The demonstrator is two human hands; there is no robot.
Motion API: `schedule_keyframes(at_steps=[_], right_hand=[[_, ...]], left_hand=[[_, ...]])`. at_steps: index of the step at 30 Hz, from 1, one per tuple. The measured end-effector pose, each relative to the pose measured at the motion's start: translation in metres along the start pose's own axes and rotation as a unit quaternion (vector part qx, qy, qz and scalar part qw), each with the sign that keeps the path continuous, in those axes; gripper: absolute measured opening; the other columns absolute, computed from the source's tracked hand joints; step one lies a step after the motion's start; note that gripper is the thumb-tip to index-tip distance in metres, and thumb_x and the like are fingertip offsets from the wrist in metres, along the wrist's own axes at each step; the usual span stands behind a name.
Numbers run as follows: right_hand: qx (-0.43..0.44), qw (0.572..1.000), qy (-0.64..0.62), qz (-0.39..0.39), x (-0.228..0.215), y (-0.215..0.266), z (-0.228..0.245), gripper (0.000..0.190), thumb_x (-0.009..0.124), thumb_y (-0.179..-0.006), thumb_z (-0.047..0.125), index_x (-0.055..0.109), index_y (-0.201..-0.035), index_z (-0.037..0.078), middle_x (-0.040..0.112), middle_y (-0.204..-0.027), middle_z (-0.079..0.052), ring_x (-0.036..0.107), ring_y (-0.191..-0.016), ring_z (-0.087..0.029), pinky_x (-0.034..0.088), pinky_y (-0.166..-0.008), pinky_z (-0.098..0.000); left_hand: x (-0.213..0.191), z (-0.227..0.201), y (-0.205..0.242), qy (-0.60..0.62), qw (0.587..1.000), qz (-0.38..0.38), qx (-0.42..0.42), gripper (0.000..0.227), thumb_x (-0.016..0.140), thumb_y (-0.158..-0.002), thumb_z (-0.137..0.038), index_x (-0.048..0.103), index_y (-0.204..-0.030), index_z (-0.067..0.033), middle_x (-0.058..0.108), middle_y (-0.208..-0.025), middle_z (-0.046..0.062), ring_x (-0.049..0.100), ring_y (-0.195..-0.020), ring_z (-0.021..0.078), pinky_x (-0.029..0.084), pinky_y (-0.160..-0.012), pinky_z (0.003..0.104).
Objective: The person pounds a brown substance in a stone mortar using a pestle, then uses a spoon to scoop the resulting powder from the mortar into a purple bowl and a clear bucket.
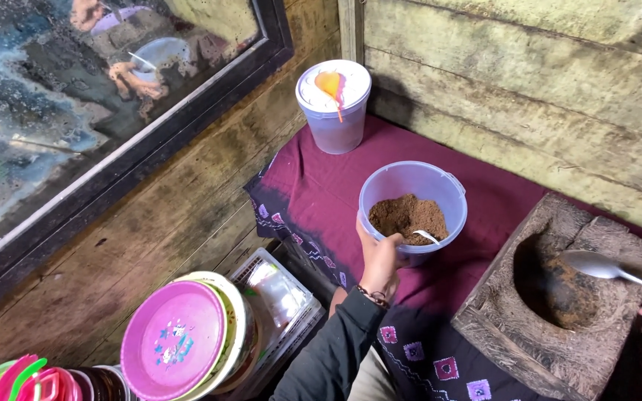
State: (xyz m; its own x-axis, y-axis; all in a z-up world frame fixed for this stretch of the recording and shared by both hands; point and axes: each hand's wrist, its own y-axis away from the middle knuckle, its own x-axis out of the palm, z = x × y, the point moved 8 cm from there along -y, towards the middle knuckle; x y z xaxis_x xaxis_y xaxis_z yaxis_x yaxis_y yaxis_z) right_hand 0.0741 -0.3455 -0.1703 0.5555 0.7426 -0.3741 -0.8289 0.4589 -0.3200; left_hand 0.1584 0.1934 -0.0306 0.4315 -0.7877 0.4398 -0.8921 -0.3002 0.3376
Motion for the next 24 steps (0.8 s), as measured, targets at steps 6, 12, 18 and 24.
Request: schedule_keyframes(at_steps=[6, 12, 18, 24], right_hand=[[-0.075, 0.989, -0.130, -0.002, 0.058, 0.028, 0.252, 0.010, 0.062, -0.125, -0.004, 0.059, -0.116, -0.009, 0.066, -0.109, -0.022, 0.066, -0.087, -0.025, 0.050, -0.070, -0.0272], [-0.177, 0.976, -0.104, 0.071, 0.116, 0.044, 0.370, 0.011, 0.062, -0.104, -0.003, 0.067, -0.098, -0.010, 0.073, -0.107, -0.021, 0.070, -0.079, -0.022, 0.056, -0.063, -0.0268], [-0.405, 0.903, 0.020, 0.140, 0.179, 0.072, 0.416, 0.012, 0.071, -0.091, 0.000, 0.075, -0.102, -0.002, 0.078, -0.103, -0.015, 0.076, -0.089, -0.022, 0.062, -0.087, -0.0325], [-0.442, 0.879, 0.090, 0.153, 0.229, 0.096, 0.401, 0.024, 0.071, -0.091, -0.003, 0.074, -0.114, -0.001, 0.077, -0.108, -0.015, 0.076, -0.089, -0.023, 0.064, -0.087, -0.0316]], left_hand=[[-0.005, -0.005, 0.011, 0.138, 0.990, -0.002, 0.011, 0.107, 0.038, -0.051, 0.018, 0.038, -0.153, -0.0126, 0.049, -0.138, 0.018, 0.050, -0.128, 0.0316, 0.053, -0.100, 0.042], [-0.031, -0.001, 0.038, 0.161, 0.987, -0.017, -0.005, 0.115, 0.037, -0.046, 0.019, 0.036, -0.156, -0.0153, 0.045, -0.144, 0.020, 0.046, -0.133, 0.0340, 0.056, -0.100, 0.044], [-0.065, -0.002, 0.066, 0.182, 0.983, -0.024, 0.012, 0.107, 0.033, -0.047, 0.024, 0.048, -0.149, -0.0079, 0.052, -0.143, 0.019, 0.050, -0.132, 0.0317, 0.054, -0.102, 0.042], [-0.076, -0.019, 0.095, 0.161, 0.984, -0.068, -0.030, 0.110, 0.031, -0.049, 0.027, 0.050, -0.153, -0.0034, 0.057, -0.149, 0.018, 0.056, -0.135, 0.0308, 0.049, -0.110, 0.038]])
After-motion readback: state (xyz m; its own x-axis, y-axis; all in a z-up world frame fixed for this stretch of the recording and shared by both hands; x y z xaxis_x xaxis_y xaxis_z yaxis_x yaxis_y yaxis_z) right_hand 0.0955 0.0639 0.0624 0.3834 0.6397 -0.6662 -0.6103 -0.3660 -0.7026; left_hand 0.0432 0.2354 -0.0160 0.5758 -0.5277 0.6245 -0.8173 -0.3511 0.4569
